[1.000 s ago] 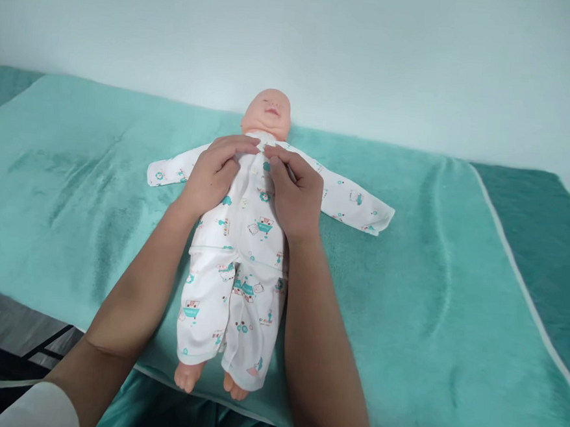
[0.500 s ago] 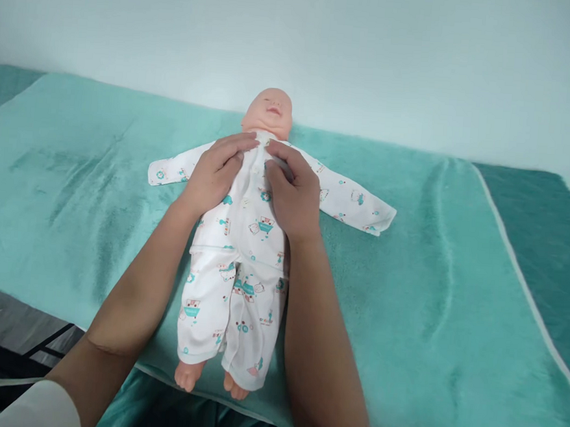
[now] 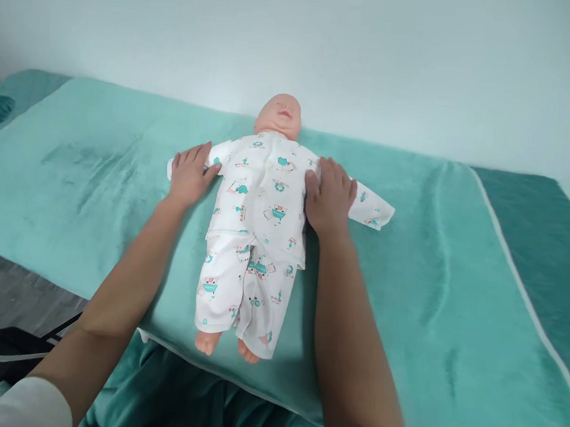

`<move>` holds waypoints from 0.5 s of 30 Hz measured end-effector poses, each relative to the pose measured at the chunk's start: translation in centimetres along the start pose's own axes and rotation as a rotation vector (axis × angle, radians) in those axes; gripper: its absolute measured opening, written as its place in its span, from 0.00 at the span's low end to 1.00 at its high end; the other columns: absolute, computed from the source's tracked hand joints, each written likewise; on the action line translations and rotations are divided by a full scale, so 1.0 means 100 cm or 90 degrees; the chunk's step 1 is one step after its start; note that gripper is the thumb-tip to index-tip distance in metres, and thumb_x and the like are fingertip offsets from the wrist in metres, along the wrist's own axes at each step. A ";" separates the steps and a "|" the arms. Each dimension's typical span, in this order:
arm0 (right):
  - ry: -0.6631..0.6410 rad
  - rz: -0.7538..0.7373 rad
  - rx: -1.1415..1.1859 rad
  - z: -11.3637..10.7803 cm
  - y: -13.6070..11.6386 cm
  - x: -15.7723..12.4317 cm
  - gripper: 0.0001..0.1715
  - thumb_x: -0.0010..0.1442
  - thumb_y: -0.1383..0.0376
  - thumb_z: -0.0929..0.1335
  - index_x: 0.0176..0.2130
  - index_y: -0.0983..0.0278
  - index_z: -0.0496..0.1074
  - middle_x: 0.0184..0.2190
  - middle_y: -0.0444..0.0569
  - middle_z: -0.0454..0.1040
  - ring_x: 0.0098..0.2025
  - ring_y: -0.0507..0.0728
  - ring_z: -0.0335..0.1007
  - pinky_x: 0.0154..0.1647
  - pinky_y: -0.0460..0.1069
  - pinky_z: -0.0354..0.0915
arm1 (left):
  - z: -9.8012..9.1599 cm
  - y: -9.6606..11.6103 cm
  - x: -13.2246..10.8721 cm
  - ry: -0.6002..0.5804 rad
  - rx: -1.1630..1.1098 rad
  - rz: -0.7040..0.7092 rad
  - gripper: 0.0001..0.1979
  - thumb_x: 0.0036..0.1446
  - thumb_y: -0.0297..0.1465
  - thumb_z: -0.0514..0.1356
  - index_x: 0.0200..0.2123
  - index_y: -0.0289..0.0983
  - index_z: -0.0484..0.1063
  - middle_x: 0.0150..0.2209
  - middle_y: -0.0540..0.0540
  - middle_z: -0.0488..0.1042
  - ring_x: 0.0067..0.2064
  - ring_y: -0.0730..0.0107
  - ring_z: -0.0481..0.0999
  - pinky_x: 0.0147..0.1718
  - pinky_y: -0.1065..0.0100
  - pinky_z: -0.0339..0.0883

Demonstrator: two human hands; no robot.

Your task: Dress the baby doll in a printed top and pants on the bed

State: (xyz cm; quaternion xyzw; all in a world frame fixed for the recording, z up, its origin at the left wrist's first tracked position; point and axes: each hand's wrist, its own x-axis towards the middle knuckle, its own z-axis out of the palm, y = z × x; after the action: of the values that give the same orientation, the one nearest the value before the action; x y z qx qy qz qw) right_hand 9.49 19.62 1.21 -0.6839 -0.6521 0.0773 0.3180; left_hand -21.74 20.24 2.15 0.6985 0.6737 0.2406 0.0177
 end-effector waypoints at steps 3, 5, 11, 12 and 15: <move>0.009 0.026 -0.029 -0.014 0.026 -0.010 0.33 0.69 0.51 0.61 0.68 0.59 0.65 0.72 0.58 0.63 0.74 0.70 0.55 0.74 0.74 0.43 | -0.010 -0.035 -0.018 0.002 0.026 -0.043 0.32 0.69 0.47 0.53 0.72 0.42 0.61 0.69 0.37 0.69 0.72 0.47 0.65 0.74 0.42 0.45; 0.006 0.047 -0.021 -0.025 0.046 -0.017 0.32 0.68 0.51 0.64 0.66 0.61 0.67 0.71 0.64 0.65 0.72 0.72 0.57 0.72 0.73 0.43 | -0.016 -0.051 -0.027 0.003 0.051 -0.053 0.29 0.70 0.42 0.53 0.71 0.41 0.63 0.70 0.37 0.69 0.72 0.48 0.63 0.74 0.41 0.44; -0.009 0.095 -0.068 -0.045 0.075 -0.043 0.31 0.67 0.51 0.65 0.63 0.63 0.67 0.69 0.71 0.64 0.68 0.73 0.62 0.69 0.69 0.50 | -0.015 -0.058 -0.035 0.034 0.072 -0.102 0.31 0.68 0.26 0.45 0.73 0.33 0.59 0.71 0.34 0.66 0.74 0.50 0.62 0.74 0.42 0.45; -0.009 0.093 -0.075 -0.045 0.075 -0.046 0.32 0.67 0.51 0.64 0.63 0.63 0.66 0.69 0.71 0.64 0.68 0.73 0.62 0.69 0.69 0.51 | -0.014 -0.058 -0.034 0.038 0.068 -0.108 0.32 0.68 0.25 0.43 0.73 0.31 0.59 0.71 0.33 0.66 0.74 0.51 0.62 0.74 0.43 0.46; -0.003 0.079 -0.101 -0.043 0.076 -0.051 0.33 0.67 0.50 0.63 0.64 0.64 0.65 0.70 0.73 0.62 0.69 0.75 0.60 0.67 0.70 0.53 | -0.013 -0.058 -0.032 0.043 0.060 -0.121 0.33 0.66 0.22 0.42 0.72 0.28 0.60 0.70 0.32 0.67 0.74 0.51 0.62 0.74 0.45 0.47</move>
State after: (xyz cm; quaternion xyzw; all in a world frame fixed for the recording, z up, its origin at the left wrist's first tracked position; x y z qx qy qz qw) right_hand 17.43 13.77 -1.10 -0.7457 -0.6133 0.0468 0.2561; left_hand -27.58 17.36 0.29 0.6229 0.7479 0.2290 -0.0149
